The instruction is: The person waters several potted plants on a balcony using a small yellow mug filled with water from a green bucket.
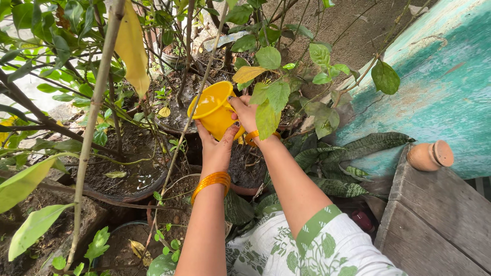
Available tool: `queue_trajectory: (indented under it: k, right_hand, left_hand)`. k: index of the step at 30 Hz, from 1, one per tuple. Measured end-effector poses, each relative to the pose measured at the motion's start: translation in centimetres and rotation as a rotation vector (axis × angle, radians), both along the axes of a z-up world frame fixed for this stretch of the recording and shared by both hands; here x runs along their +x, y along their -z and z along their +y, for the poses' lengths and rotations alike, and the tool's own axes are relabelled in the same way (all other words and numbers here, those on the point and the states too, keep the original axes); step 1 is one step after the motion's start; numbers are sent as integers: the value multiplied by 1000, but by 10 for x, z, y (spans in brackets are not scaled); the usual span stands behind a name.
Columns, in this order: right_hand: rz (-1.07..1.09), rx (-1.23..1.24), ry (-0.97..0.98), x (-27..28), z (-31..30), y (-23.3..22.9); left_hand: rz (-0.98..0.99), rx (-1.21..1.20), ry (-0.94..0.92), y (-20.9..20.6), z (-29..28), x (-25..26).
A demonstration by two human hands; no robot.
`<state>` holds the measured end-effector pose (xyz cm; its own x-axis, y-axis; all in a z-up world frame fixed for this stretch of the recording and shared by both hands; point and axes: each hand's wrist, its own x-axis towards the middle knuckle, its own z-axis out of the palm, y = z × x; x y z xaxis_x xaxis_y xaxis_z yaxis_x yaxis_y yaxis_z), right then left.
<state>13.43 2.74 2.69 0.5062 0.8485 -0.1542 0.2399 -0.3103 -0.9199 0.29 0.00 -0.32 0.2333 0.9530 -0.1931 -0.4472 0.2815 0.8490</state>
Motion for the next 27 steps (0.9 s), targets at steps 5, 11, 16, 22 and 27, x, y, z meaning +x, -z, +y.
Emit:
queue_trajectory:
  k: [5,11,16,22,27]
  right_hand:
    - [23,-3,12,0,1,0]
    - [56,-5,15,-2,1,1]
    - [78,-15,25,-1,2,2]
    - [98,-2,37,-1,2,4]
    - [28,-10,0,0,0,3]
  left_hand:
    - [2,11,1,-4,0,-1]
    - [63,-36,14,-9,-1,-4]
    - [98,-36,18,-9,0,-5]
    - [129,-1,3,-4,0,-4]
    - [-2,39,-24,-6,-1,-2]
